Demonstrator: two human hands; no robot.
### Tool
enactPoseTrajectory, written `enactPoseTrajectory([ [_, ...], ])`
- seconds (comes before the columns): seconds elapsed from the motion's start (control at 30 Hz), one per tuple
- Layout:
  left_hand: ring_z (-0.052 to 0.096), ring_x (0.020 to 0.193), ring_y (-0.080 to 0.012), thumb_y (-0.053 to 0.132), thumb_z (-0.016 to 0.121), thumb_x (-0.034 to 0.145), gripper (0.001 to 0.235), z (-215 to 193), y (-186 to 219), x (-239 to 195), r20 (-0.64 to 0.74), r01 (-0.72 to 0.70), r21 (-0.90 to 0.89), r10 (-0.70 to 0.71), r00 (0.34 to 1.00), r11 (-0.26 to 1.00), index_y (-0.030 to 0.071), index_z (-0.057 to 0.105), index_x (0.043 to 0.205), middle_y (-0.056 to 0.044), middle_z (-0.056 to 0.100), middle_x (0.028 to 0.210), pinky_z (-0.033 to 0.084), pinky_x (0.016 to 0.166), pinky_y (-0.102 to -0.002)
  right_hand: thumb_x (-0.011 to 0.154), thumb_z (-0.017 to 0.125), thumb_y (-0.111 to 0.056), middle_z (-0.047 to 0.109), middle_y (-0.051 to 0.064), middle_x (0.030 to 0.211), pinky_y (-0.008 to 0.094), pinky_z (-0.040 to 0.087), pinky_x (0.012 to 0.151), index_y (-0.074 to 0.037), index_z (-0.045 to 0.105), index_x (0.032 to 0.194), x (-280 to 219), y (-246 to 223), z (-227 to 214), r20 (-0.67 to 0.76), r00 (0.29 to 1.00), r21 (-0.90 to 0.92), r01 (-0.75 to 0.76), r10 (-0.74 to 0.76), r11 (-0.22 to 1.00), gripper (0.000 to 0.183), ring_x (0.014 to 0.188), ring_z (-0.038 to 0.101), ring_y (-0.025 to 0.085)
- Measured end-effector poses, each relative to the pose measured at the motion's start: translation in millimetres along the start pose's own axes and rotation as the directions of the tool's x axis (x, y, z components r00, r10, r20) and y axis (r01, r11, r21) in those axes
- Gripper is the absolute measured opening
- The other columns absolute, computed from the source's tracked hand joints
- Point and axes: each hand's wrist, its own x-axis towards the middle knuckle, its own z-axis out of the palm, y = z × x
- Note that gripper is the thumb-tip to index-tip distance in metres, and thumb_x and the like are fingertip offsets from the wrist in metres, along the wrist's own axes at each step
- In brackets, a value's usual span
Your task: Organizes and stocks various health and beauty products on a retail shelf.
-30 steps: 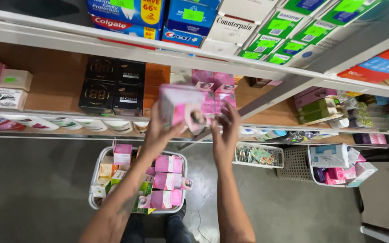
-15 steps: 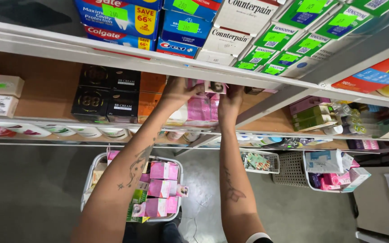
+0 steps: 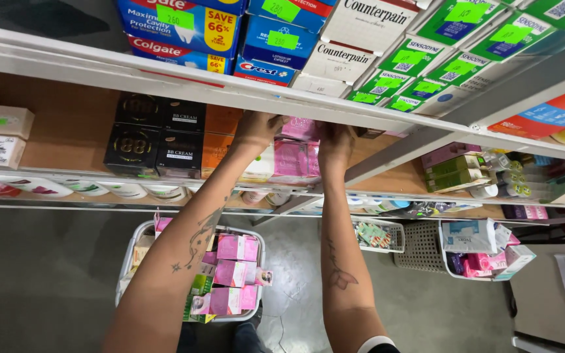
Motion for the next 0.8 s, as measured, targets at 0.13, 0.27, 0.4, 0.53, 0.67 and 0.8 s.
enactPoseTrajectory([
  [0.13, 0.075, 0.091, -0.0274, 0.012, 0.072, 0.089, 0.017, 6.1, -6.0, 4.1, -0.035, -0.044, 0.104, 0.048, 0.998, 0.994, 0.006, 0.074, 0.106, -0.011, 0.078, 0.096, 0.057, 0.079, -0.039, 0.097, 0.064, 0.004, 0.068, 0.008, 0.122, 0.034, 0.057, 0.098, -0.001, 0.061, 0.129, 13.0, 75.4, 2.2, -0.012, 0.999, 0.300, -0.047, 0.053, 0.953, 0.033, 0.110, 0.064, 0.017],
  [0.27, 0.072, 0.094, -0.0348, 0.019, 0.077, 0.088, 0.026, 9.0, -0.4, 4.3, -0.079, -0.021, 0.127, 0.032, 0.996, 0.992, 0.004, 0.070, 0.109, -0.015, 0.074, 0.100, 0.055, 0.079, -0.044, 0.101, 0.062, -0.007, 0.067, 0.016, 0.120, 0.039, 0.056, 0.097, 0.006, 0.059, 0.129, 20.7, 84.8, 7.8, 0.084, 0.946, 0.856, -0.231, 0.314, 0.464, 0.030, 0.105, 0.064, 0.025],
  [0.4, 0.070, 0.096, -0.0375, 0.022, 0.079, 0.084, 0.027, 13.7, -10.9, 5.0, -0.105, -0.022, 0.208, 0.045, 0.993, 0.978, 0.008, 0.074, 0.107, -0.016, 0.074, 0.103, 0.054, 0.079, -0.047, 0.087, 0.072, 0.001, 0.068, 0.012, 0.116, 0.036, 0.055, 0.094, 0.002, 0.060, 0.123, 21.5, 64.4, 18.8, 0.012, 0.998, -0.105, 0.057, -0.056, 0.993, 0.038, 0.104, 0.062, 0.020],
  [0.53, 0.066, 0.099, -0.0404, 0.027, 0.083, 0.082, 0.038, 14.8, -18.3, 3.3, -0.157, -0.075, 0.276, 0.122, 0.980, 0.958, 0.006, 0.071, 0.111, -0.018, 0.072, 0.105, 0.053, 0.081, -0.050, 0.093, 0.066, -0.004, 0.067, 0.010, 0.119, 0.036, 0.054, 0.096, 0.001, 0.060, 0.125, 18.4, 57.8, 21.5, 0.043, 0.967, 0.513, -0.237, 0.251, 0.825, 0.034, 0.106, 0.062, 0.021],
  [0.67, 0.066, 0.099, -0.0406, 0.028, 0.084, 0.081, 0.042, 13.4, -15.7, 2.3, -0.110, -0.044, 0.324, 0.084, 0.990, 0.945, 0.006, 0.069, 0.114, -0.019, 0.071, 0.105, 0.053, 0.081, -0.050, 0.096, 0.071, -0.004, 0.065, 0.016, 0.116, 0.038, 0.056, 0.096, 0.005, 0.061, 0.124, 21.6, 69.0, 19.4, 0.196, 0.876, 0.898, -0.341, 0.441, 0.278, 0.032, 0.104, 0.062, 0.026],
  [0.8, 0.068, 0.101, -0.0373, 0.030, 0.082, 0.084, 0.040, 7.6, -2.9, -6.6, -0.071, 0.058, 0.333, -0.037, 0.997, 0.941, 0.008, 0.068, 0.114, -0.015, 0.073, 0.106, 0.055, 0.083, -0.047, 0.097, 0.076, -0.012, 0.073, 0.009, 0.119, 0.033, 0.055, 0.096, -0.006, 0.068, 0.122, -14.5, -66.9, 10.7, 0.052, 0.993, -0.524, -0.061, 0.103, 0.849, 0.026, 0.108, 0.069, 0.022],
])
